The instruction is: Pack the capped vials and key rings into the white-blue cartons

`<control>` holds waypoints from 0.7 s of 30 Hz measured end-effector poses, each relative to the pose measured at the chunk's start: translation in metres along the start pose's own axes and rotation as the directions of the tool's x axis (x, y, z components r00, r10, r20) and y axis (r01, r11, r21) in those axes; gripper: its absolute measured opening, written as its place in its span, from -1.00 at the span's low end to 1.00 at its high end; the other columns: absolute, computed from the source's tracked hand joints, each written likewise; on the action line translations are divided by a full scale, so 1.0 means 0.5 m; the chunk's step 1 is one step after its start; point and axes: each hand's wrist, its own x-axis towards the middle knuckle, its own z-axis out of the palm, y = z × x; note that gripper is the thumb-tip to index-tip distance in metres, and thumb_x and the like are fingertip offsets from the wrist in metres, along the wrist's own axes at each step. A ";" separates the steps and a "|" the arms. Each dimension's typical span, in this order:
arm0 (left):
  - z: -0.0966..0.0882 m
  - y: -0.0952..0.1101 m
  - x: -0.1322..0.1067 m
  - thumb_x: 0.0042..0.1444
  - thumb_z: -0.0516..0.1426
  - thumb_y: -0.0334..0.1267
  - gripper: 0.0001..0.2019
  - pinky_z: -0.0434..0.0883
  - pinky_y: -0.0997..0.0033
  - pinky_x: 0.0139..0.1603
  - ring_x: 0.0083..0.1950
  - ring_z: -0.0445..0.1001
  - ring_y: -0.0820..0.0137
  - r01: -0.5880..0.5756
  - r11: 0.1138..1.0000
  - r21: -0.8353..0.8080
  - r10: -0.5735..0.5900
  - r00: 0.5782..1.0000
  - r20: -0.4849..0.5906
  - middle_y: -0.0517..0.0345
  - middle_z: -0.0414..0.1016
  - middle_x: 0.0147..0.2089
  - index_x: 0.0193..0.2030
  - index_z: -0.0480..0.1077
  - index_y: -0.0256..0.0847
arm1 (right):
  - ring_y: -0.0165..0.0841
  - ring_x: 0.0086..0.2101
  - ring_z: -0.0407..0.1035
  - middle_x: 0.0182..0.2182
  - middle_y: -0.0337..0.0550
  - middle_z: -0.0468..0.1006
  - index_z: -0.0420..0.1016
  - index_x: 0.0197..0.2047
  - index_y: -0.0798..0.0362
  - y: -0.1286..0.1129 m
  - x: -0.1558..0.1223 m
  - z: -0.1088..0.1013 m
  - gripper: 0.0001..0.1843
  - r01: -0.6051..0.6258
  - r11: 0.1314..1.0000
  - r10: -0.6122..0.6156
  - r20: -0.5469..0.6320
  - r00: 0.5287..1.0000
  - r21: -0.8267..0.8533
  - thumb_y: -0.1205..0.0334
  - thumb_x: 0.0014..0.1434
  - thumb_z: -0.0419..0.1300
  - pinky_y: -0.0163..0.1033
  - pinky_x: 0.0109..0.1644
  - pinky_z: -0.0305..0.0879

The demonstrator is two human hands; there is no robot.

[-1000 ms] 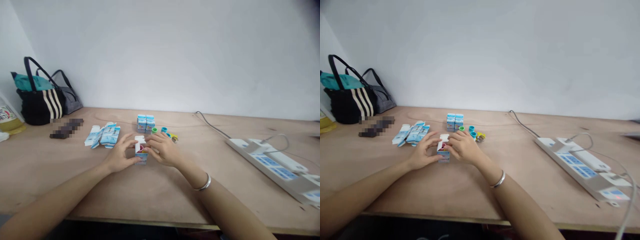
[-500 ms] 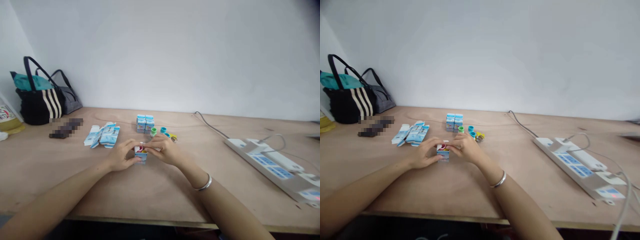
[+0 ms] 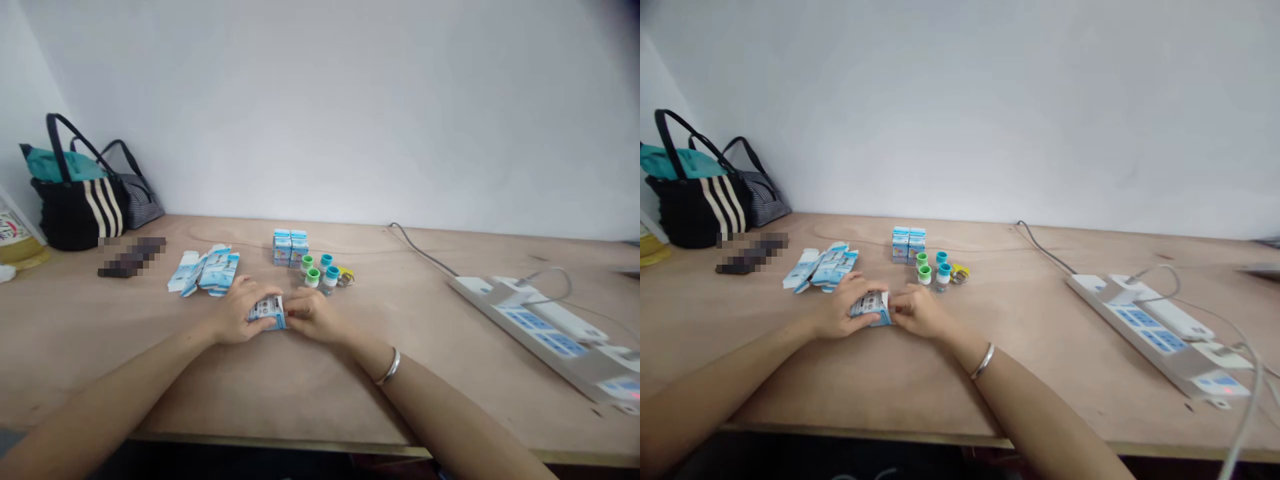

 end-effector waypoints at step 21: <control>-0.009 -0.023 -0.008 0.04 0.14 -0.08 -0.57 -0.02 0.03 0.29 0.10 0.37 0.23 0.112 0.994 0.008 -0.112 0.993 0.038 0.10 0.44 0.06 0.06 0.24 -0.08 | -0.29 -0.19 0.33 -0.26 -0.06 0.41 0.46 -0.29 0.07 0.029 0.010 -0.097 -0.81 -0.169 0.986 0.150 -0.385 0.911 -0.014 0.14 0.18 0.12 -0.17 -0.10 0.23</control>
